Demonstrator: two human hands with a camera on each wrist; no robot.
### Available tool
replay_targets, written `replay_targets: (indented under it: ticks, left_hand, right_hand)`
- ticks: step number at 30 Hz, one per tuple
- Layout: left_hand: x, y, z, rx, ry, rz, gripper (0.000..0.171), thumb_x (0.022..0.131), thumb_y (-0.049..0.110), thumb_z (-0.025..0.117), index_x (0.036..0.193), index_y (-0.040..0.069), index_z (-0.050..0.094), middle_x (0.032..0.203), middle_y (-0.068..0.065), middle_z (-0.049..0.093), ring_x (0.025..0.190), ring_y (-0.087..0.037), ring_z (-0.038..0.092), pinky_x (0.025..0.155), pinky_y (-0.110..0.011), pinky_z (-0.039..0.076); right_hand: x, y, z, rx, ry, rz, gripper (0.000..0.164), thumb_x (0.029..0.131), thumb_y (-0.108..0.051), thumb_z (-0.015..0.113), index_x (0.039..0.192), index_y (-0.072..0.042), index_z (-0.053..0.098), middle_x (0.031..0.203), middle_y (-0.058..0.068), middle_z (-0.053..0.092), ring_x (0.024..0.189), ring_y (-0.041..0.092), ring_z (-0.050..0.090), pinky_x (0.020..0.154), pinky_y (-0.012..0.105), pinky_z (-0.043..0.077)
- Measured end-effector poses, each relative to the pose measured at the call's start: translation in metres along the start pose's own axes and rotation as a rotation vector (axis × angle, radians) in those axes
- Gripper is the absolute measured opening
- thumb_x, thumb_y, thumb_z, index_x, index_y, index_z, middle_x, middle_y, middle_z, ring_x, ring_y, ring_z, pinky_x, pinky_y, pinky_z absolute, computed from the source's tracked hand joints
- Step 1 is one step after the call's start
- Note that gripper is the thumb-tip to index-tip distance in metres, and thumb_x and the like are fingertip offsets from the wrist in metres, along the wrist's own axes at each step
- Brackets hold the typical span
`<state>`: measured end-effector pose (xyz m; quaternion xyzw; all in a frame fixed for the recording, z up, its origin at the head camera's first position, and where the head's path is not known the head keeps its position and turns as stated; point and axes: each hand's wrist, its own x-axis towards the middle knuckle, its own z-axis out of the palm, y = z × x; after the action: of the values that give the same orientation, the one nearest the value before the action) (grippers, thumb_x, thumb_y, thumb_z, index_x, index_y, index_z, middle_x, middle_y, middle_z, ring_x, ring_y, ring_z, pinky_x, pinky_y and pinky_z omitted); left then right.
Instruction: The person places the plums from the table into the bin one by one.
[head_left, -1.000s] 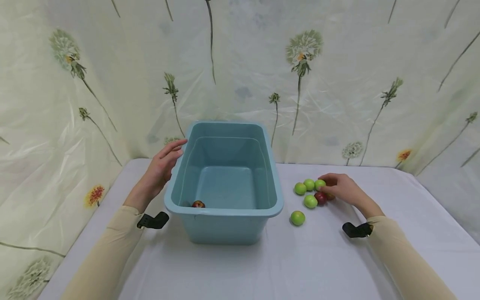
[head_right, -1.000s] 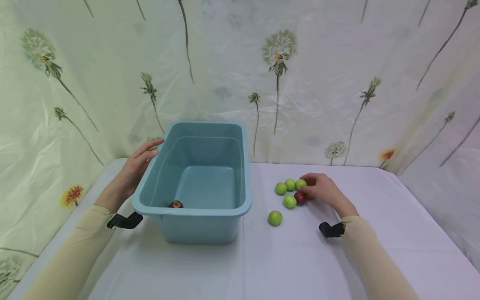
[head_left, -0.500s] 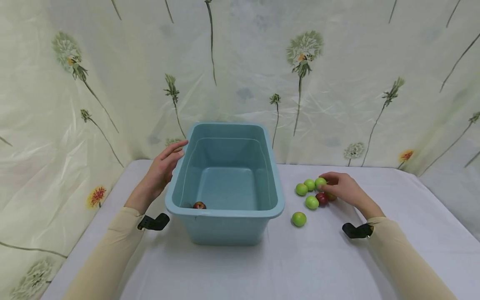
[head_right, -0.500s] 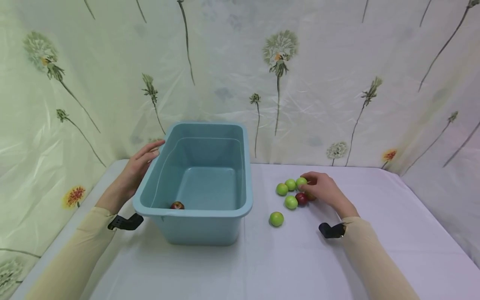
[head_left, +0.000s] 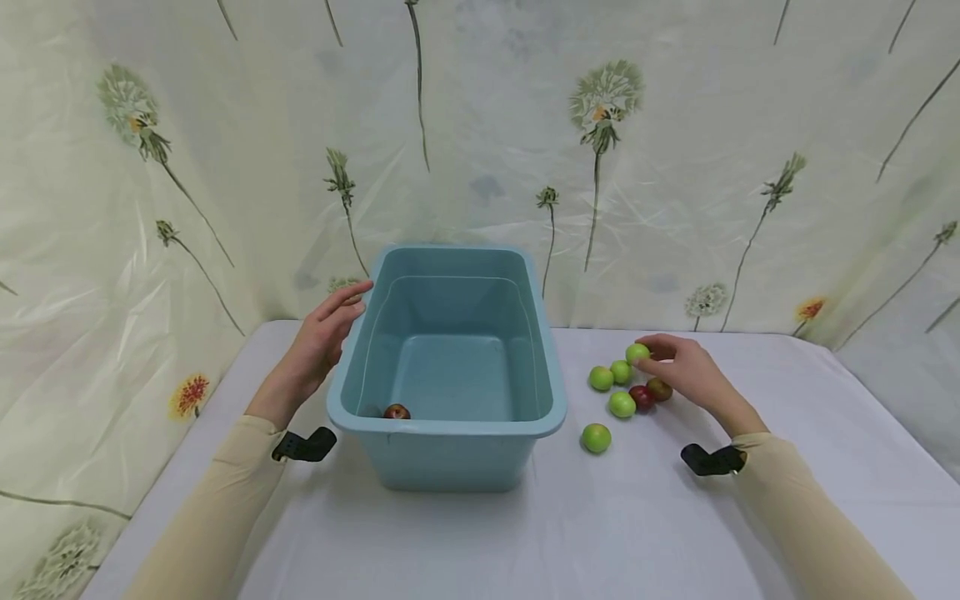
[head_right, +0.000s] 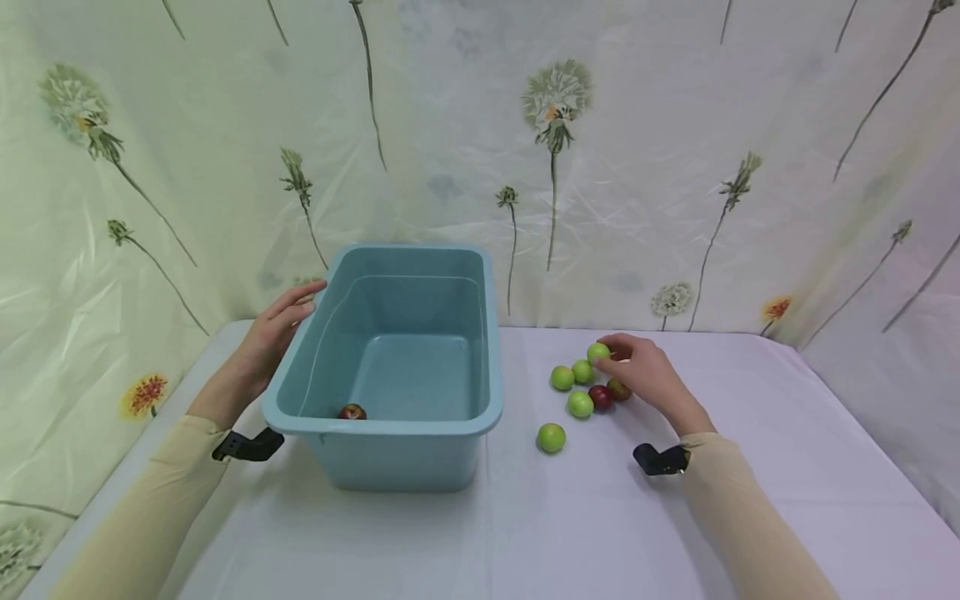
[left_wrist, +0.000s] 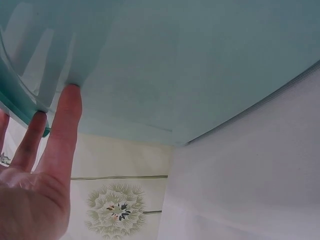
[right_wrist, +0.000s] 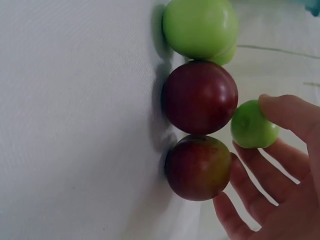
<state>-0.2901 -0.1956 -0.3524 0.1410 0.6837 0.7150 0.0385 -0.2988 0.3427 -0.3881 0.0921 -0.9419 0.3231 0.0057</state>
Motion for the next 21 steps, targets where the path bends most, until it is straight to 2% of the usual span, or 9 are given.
replay_targets:
  ticks: [8, 21]
  left_hand:
    - [0.001, 0.002, 0.0, 0.029, 0.008, 0.003, 0.049, 0.101, 0.037, 0.053, 0.147, 0.022, 0.044, 0.143, -0.006, 0.042, 0.122, -0.024, 0.05, 0.071, -0.027, 0.054]
    - [0.004, 0.005, 0.0, 0.08, 0.017, 0.014, 0.043, 0.102, 0.033, 0.051, 0.143, 0.019, 0.047, 0.141, -0.007, 0.043, 0.132, -0.031, 0.04, 0.084, -0.041, 0.052]
  right_hand:
    - [0.0, -0.005, 0.0, 0.013, 0.028, 0.002, 0.055, 0.094, -0.044, 0.064, 0.133, -0.006, 0.057, 0.124, 0.021, 0.061, 0.117, 0.038, 0.053, 0.092, 0.056, 0.042]
    - [-0.001, -0.012, 0.003, 0.08, 0.081, -0.014, 0.054, 0.094, -0.043, 0.066, 0.131, -0.006, 0.058, 0.122, 0.019, 0.063, 0.118, 0.036, 0.054, 0.095, 0.055, 0.04]
